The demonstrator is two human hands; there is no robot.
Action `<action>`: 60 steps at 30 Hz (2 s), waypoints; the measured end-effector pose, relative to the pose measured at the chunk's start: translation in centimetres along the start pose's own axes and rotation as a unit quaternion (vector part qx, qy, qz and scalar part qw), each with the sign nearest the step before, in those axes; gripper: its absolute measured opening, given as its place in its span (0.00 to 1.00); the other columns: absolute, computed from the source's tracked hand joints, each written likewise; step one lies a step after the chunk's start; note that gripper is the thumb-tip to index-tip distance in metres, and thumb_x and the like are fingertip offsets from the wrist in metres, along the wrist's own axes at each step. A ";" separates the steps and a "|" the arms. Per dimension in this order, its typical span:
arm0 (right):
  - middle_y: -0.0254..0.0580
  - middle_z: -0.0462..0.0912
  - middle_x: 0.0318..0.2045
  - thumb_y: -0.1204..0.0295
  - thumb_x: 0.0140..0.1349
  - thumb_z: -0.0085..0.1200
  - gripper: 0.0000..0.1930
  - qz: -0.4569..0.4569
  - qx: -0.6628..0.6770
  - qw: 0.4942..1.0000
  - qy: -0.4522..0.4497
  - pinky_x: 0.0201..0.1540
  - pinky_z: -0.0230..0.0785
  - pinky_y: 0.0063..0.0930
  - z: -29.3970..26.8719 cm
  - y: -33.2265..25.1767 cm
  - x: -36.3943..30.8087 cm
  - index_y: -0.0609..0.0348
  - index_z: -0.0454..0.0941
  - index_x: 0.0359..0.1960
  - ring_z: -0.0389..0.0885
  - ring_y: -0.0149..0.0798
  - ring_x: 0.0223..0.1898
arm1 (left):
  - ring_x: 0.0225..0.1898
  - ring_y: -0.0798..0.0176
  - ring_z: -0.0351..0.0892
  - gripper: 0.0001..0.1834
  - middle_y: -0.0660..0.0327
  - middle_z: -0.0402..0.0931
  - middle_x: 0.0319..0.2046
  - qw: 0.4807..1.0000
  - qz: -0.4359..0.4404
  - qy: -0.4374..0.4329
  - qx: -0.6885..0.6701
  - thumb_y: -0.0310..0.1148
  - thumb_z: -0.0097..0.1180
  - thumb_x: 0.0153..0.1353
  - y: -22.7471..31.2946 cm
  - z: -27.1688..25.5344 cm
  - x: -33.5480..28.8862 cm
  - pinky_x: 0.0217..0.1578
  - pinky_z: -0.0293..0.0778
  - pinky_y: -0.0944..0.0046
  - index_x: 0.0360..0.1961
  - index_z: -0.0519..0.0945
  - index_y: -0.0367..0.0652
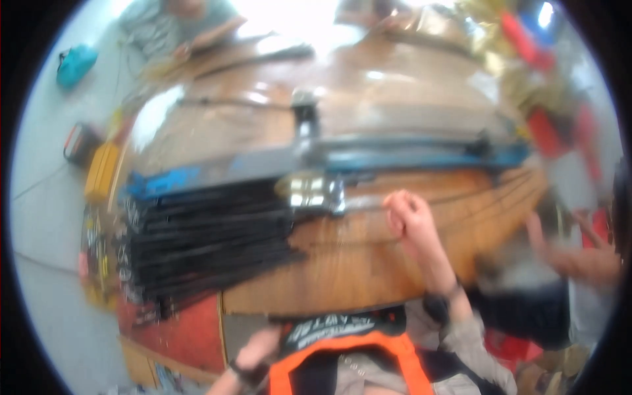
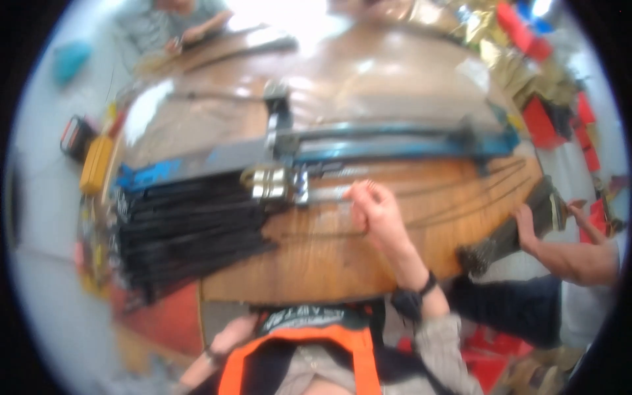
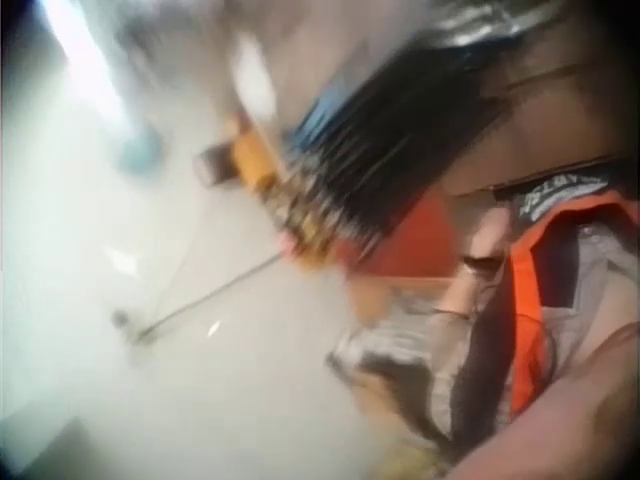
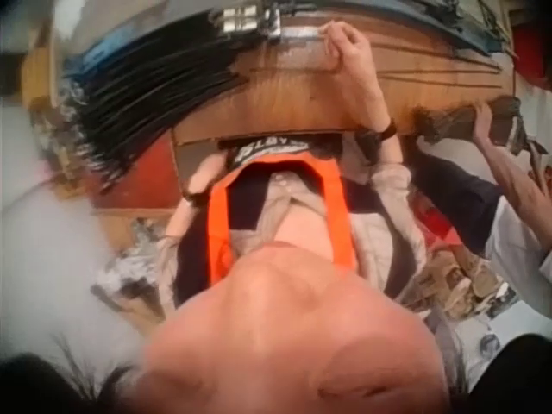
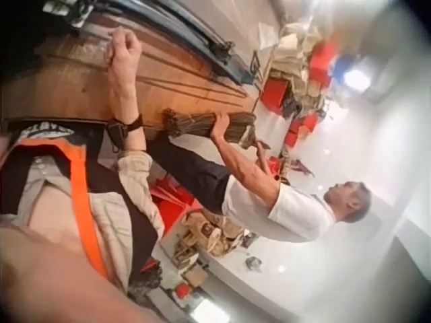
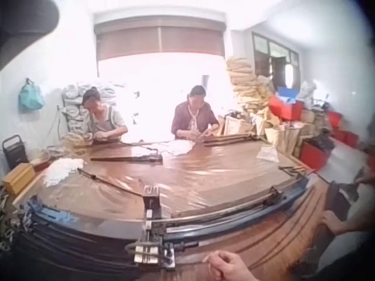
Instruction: Assembling thin metal rods into a mechanical jig on a workbench.
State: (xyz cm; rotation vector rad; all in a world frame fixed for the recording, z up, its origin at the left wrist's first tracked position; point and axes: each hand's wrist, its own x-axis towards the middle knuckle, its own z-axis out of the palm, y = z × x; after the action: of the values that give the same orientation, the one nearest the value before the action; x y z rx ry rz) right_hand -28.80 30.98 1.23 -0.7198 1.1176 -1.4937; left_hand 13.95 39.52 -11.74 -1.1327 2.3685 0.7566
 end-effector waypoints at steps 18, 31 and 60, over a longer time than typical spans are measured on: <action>0.29 0.71 0.20 0.68 0.70 0.53 0.11 -0.318 -0.325 0.886 0.091 0.23 0.61 0.20 -5.2 -0.4 -2.3 0.59 0.79 0.48 0.68 0.25 0.19 | 0.27 0.55 0.74 0.31 0.58 0.72 0.24 0.805 0.198 0.529 0.182 0.24 0.65 0.49 0.2 -30.9 4.7 0.27 0.73 0.57 0.58 0.75 0.44; 0.47 0.84 0.32 0.71 0.66 0.55 0.08 -0.336 -0.454 0.822 -0.069 0.37 0.73 0.29 3.9 -2.0 10.8 0.61 0.82 0.42 0.83 0.39 0.34 | 0.30 0.50 0.75 0.18 0.52 0.74 0.31 0.748 0.086 0.620 0.220 0.21 0.54 0.64 -3.6 -38.8 -3.2 0.31 0.70 0.57 0.55 0.77 0.43; 0.33 0.78 0.26 0.79 0.51 0.54 0.08 -0.553 -0.613 0.555 -0.101 0.57 0.56 0.43 7.1 -0.2 15.4 0.47 0.76 0.29 0.76 0.43 0.42 | 0.24 0.53 0.74 0.15 0.53 0.74 0.26 0.854 0.033 0.509 0.099 0.28 0.58 0.63 -9.4 -33.7 3.5 0.27 0.70 0.59 0.51 0.81 0.44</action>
State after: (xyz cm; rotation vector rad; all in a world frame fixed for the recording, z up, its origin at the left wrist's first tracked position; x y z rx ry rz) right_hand -26.20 14.26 2.10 -2.9439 1.5175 -1.1789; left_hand 15.20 11.55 9.46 -1.6139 3.2123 -0.1949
